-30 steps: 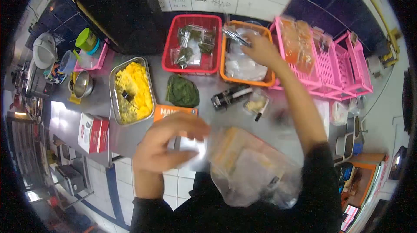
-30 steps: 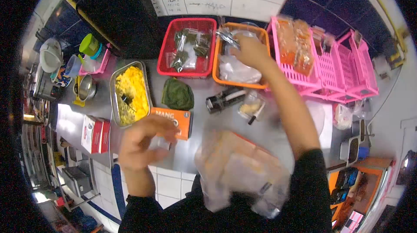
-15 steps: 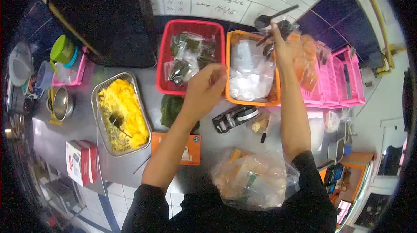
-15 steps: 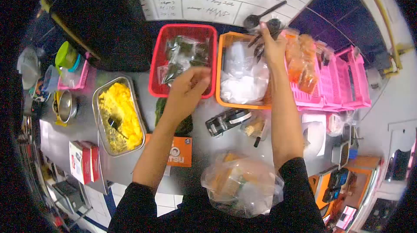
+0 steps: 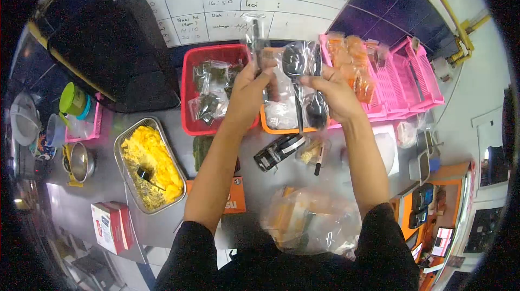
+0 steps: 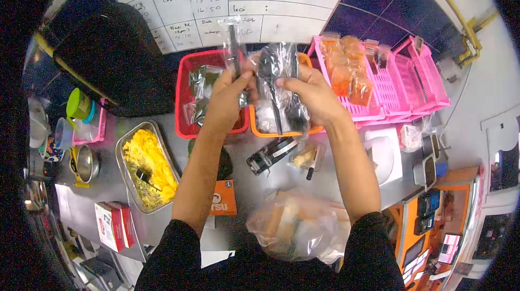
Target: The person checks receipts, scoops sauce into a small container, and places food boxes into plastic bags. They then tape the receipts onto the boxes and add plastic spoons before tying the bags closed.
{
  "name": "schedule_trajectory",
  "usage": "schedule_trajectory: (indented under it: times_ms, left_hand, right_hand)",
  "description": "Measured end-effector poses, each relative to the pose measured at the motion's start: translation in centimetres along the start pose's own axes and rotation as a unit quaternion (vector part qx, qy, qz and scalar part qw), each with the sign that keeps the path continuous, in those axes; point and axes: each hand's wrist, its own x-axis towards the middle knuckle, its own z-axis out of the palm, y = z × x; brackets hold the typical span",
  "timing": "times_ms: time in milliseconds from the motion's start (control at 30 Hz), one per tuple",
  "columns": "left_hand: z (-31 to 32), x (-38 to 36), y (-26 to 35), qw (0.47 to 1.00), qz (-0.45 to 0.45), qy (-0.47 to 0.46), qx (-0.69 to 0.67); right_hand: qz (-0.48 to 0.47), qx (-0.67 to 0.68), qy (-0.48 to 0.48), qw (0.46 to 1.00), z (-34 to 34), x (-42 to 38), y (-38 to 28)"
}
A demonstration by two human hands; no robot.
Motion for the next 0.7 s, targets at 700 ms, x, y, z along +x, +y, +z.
schedule_trajectory:
  times_ms: [700]
  left_hand:
    - [-3.8, -4.5, -1.1, 0.983, -0.083, 0.163, -0.012]
  right_hand:
    - [-0.105, -0.442, 0.187, 0.871, -2.2, 4.0, 10.8]
